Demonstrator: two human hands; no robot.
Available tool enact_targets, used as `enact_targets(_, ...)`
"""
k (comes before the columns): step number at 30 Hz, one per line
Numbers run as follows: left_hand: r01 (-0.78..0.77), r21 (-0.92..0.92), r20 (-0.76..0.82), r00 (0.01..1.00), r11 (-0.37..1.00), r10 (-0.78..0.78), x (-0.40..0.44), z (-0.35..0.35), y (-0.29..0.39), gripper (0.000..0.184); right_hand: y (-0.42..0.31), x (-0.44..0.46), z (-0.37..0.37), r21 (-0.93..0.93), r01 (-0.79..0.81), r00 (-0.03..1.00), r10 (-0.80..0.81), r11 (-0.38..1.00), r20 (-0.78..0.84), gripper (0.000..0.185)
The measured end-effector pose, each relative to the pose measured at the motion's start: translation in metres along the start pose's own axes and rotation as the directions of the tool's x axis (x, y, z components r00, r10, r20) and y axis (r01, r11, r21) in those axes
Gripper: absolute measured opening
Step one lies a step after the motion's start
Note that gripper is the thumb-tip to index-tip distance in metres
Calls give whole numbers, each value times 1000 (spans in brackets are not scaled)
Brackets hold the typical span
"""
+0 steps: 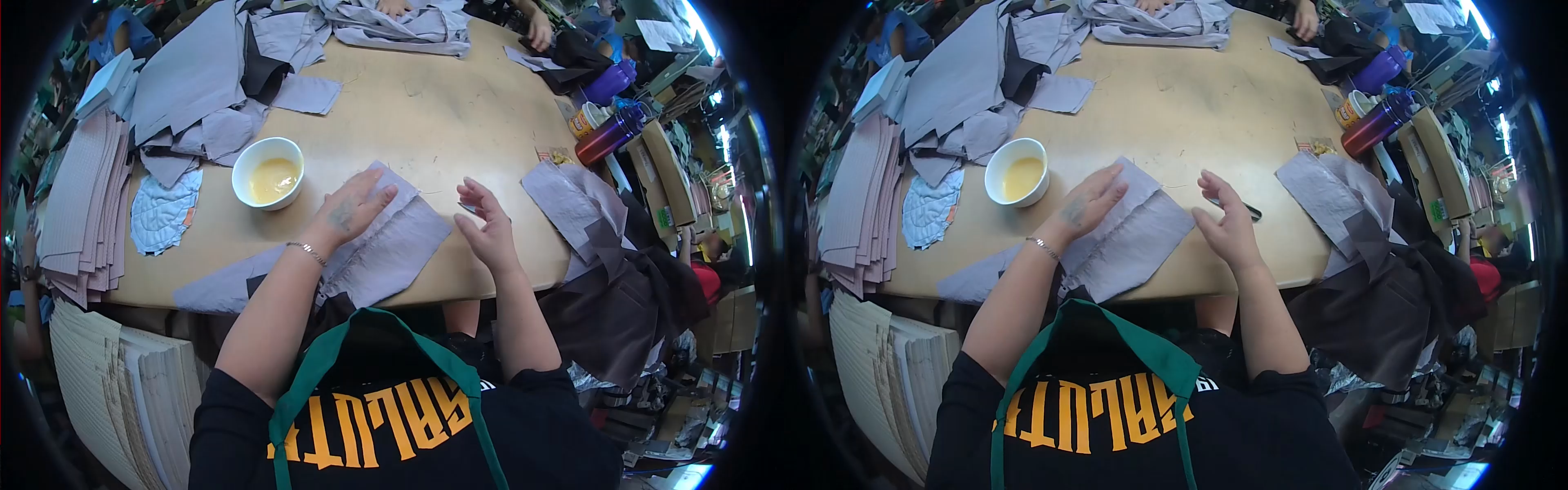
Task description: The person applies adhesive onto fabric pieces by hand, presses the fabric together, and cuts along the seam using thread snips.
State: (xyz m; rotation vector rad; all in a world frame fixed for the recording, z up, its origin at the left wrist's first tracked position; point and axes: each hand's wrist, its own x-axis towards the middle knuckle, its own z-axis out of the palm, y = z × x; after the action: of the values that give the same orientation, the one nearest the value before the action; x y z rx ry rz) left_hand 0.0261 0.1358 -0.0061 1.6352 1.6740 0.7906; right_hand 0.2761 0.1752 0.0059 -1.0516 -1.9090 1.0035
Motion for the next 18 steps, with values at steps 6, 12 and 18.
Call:
enact_targets(6,-34,125,-256,964,992,66,-78,-30,-12,49,4,-11,25,-220,-62,997,68,974,21,69)
enact_targets(12,-34,230,-337,935,973,113,-89,-32,-19,47,13,-7,45,-209,-18,999,8,978,-48,68)
enact_targets(18,-223,155,-203,946,963,252,-109,-38,-9,47,35,6,-7,-384,205,963,-257,900,-88,62)
